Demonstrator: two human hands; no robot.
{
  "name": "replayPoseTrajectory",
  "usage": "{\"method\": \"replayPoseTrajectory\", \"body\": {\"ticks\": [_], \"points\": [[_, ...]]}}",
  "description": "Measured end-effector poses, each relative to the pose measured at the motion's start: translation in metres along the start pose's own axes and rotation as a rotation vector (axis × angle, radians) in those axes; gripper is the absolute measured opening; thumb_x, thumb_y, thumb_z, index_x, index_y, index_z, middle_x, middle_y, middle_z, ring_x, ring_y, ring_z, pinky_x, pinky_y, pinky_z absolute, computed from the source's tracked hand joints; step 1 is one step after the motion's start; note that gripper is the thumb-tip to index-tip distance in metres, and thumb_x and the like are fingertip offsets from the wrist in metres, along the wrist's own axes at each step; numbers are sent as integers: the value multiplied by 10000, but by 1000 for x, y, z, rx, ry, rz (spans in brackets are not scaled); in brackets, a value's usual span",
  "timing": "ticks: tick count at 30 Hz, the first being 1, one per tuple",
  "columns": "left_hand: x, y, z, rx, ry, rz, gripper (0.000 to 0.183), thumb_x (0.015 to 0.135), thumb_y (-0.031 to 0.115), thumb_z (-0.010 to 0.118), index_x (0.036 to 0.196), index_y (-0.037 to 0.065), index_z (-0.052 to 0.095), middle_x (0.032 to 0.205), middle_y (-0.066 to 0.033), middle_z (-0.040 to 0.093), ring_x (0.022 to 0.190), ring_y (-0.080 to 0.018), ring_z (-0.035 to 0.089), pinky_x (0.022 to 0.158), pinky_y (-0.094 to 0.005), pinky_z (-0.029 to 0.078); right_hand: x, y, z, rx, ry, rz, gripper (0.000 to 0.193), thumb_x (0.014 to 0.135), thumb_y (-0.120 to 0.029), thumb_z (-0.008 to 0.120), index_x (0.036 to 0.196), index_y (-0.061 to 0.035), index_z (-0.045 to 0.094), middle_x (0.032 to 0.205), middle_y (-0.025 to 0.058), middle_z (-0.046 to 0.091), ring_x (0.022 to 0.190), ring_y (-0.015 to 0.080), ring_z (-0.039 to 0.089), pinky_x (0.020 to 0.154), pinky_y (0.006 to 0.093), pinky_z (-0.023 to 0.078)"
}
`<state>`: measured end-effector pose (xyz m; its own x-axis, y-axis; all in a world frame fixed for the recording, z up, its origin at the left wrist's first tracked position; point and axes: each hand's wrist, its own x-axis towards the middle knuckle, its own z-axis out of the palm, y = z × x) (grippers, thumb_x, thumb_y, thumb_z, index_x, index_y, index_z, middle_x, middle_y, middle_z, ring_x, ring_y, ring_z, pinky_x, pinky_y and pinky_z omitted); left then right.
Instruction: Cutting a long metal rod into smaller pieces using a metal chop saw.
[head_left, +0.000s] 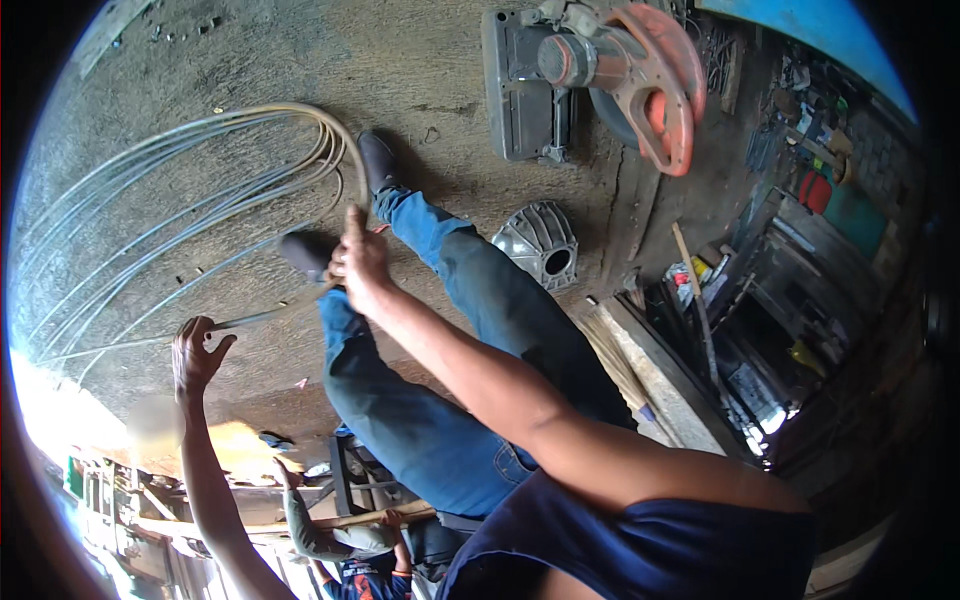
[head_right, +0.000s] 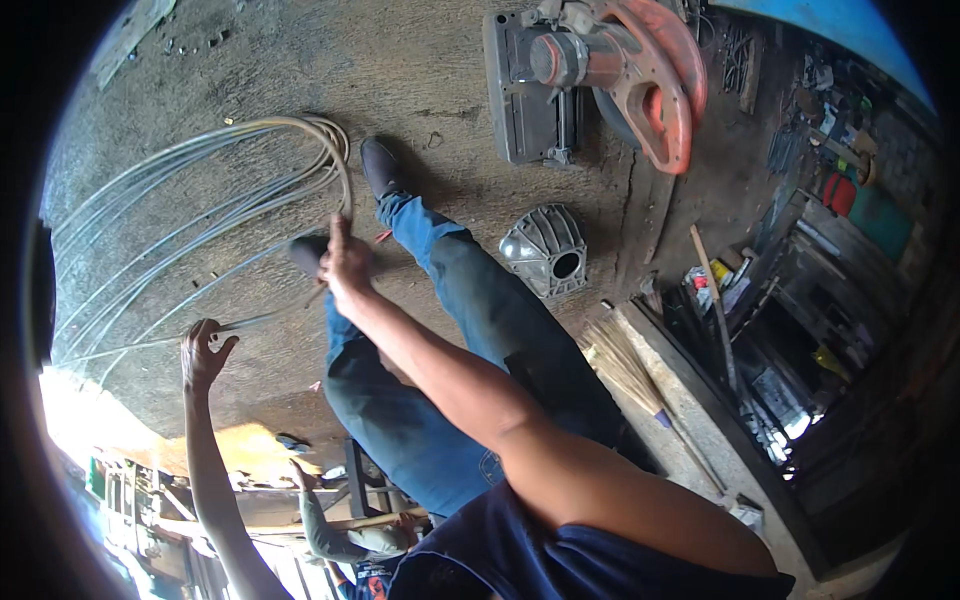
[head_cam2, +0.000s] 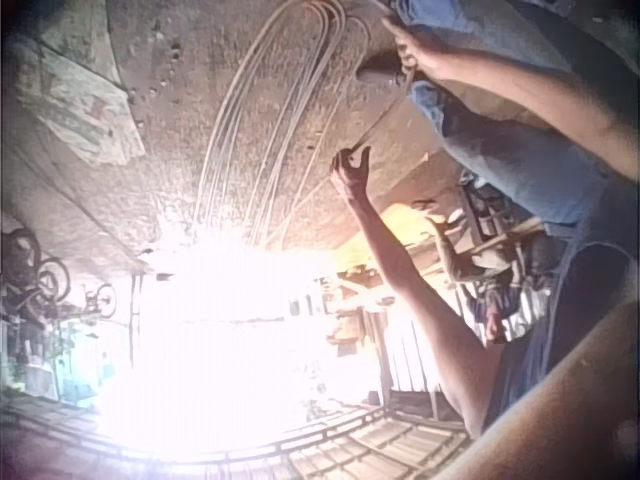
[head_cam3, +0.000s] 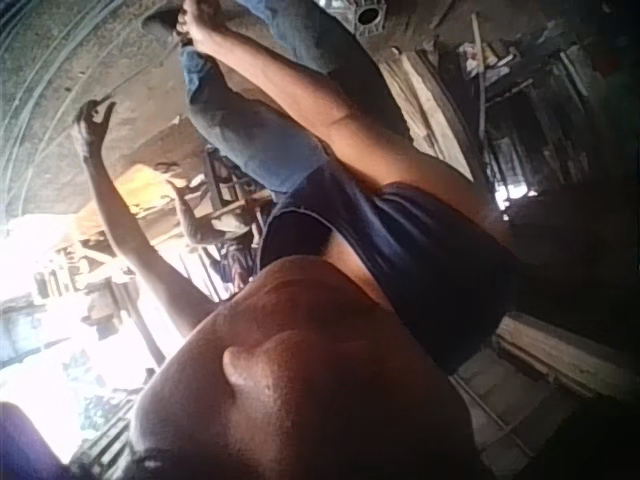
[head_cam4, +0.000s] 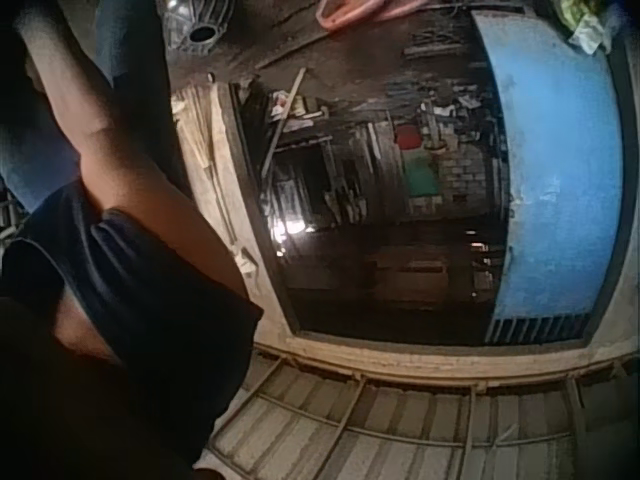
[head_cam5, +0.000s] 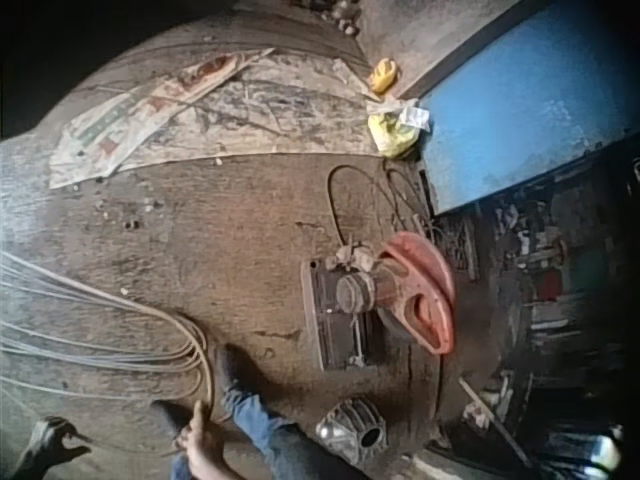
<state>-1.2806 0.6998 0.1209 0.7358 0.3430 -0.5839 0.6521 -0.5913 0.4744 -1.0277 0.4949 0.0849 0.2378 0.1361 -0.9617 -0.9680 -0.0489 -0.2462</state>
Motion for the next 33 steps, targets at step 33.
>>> {"method": "replayPoseTrajectory", "body": {"ticks": [33], "points": [[3,541,306,-266,1,110,310,864,348,672,812,42,685,833,-162,668,798,-368,647,700,-451,521,-59,-333,-622,147,350,-51,495,931,-603,489,675,-189,402,487,-69,242,355,90,222,369,265,224]]}}
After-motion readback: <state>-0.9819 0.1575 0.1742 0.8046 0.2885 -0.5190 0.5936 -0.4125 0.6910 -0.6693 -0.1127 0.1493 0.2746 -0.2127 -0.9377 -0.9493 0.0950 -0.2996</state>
